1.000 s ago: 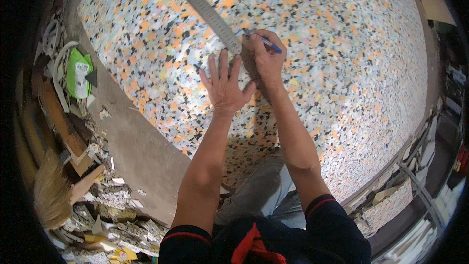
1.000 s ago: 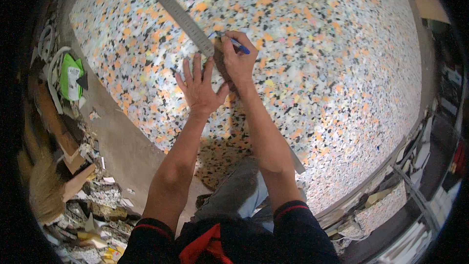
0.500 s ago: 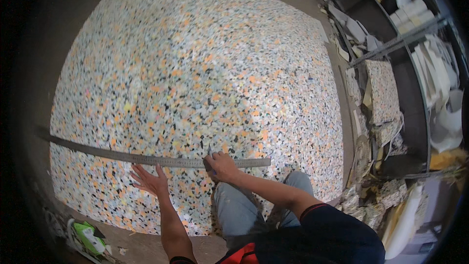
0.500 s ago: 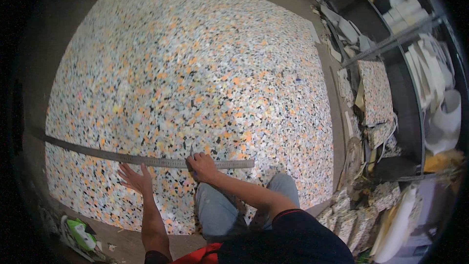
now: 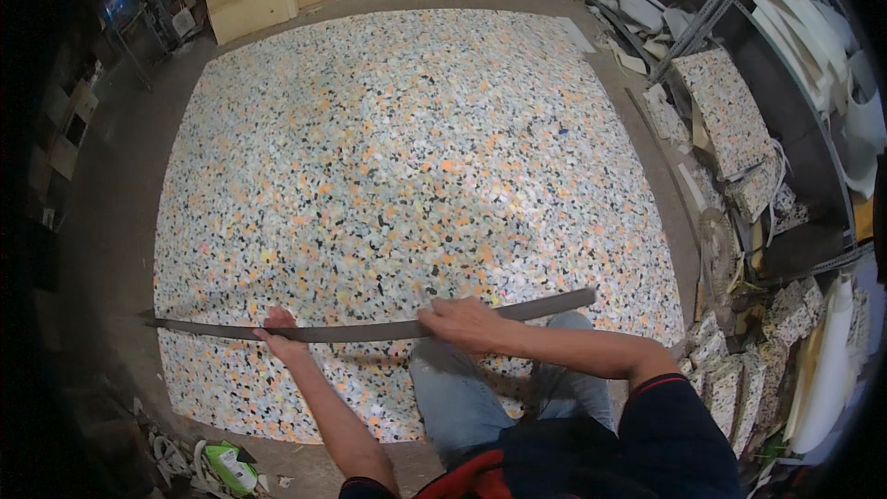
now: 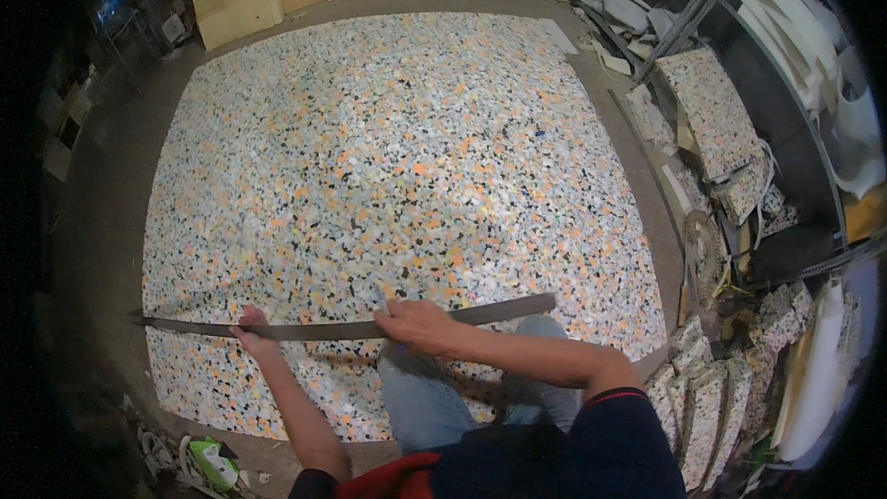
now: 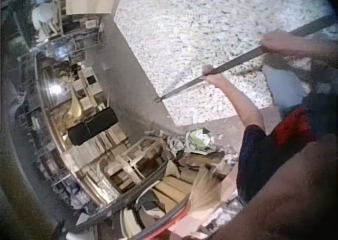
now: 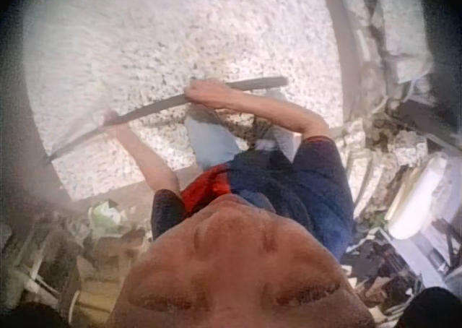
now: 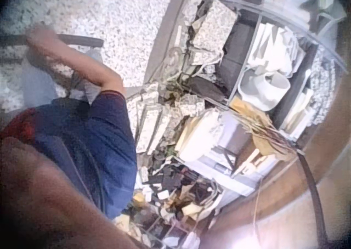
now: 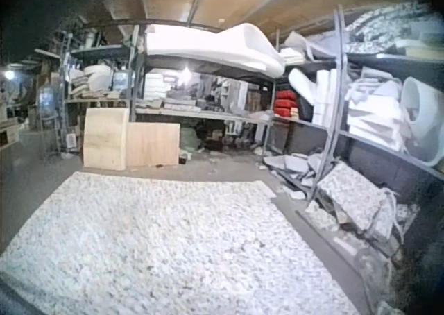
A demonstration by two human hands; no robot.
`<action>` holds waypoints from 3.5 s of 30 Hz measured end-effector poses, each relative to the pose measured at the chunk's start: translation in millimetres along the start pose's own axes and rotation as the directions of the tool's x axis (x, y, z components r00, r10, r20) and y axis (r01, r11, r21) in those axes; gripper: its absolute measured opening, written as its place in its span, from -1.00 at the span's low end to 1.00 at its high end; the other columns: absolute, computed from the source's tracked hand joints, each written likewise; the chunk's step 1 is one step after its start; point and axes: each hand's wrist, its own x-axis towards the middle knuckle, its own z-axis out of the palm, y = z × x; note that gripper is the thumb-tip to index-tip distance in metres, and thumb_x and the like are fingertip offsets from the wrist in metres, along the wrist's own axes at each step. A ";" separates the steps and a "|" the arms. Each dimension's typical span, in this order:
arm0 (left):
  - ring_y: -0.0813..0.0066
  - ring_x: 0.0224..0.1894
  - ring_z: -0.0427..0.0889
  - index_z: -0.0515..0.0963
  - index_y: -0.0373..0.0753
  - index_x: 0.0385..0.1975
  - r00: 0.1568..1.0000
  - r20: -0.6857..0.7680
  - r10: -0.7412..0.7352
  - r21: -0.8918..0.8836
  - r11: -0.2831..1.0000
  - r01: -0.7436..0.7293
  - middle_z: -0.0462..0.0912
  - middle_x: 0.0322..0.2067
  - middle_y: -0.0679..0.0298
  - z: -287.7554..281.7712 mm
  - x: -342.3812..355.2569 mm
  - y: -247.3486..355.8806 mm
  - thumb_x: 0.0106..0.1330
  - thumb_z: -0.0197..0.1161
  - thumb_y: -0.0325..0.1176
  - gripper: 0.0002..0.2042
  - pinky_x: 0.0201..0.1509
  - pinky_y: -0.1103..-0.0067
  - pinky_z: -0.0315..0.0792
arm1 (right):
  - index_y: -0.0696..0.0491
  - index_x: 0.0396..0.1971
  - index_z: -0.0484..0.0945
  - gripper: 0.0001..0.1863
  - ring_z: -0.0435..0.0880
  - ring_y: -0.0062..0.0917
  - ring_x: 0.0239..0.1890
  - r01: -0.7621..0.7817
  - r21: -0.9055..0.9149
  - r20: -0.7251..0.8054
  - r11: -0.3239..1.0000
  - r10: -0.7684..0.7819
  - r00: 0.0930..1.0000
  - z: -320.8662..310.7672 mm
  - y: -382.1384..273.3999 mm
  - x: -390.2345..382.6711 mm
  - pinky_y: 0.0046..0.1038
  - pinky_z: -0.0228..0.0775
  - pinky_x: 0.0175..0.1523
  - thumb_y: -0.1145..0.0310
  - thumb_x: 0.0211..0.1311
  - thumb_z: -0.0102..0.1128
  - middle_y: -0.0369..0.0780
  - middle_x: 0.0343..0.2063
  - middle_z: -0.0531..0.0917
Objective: The person kneels on a speckled floor and uses a metal ruler and a blue marker to draw straight lines on the surface. They then use a utility knife to score the floor along the marked lines, preparing the material for cutting.
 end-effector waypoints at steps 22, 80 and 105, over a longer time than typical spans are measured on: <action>0.05 0.18 0.60 0.26 -0.39 0.36 0.656 0.491 -0.573 0.814 0.033 -0.580 0.56 0.16 -0.16 226.1 -157.5 -470.3 0.57 0.04 -0.03 -0.42 0.20 0.26 0.51 | 0.17 0.04 0.51 -0.53 0.67 -0.02 -0.27 -0.653 0.404 -0.491 0.641 0.754 0.436 92.2 204.5 -222.1 -0.14 0.55 -0.22 0.38 0.17 0.46 0.01 -0.31 0.63; -0.29 0.57 -0.15 0.18 -0.32 0.49 0.138 0.717 -0.683 -0.180 -0.373 -0.910 -0.02 0.54 -0.18 54.0 -68.7 -391.3 0.45 0.04 0.18 -0.21 0.52 -0.21 -0.27 | 0.09 0.13 0.54 -0.38 0.59 -0.02 -0.04 -0.847 0.388 -0.406 0.362 0.893 0.195 209.6 90.8 -112.1 -0.05 0.48 -0.02 0.19 0.08 0.51 0.00 -0.20 0.60; -0.22 0.59 -0.30 0.04 -0.27 0.53 0.196 0.693 -0.694 -0.147 -0.401 -0.904 -0.12 0.55 -0.12 57.7 -66.5 -397.0 0.43 -0.01 0.22 -0.16 0.55 -0.16 -0.40 | 0.15 0.26 0.40 -0.30 0.48 -0.11 -0.16 -0.888 0.382 -0.425 0.256 0.902 0.078 268.9 -32.7 -190.9 -0.04 0.34 0.02 0.40 0.07 0.42 -0.04 -0.23 0.47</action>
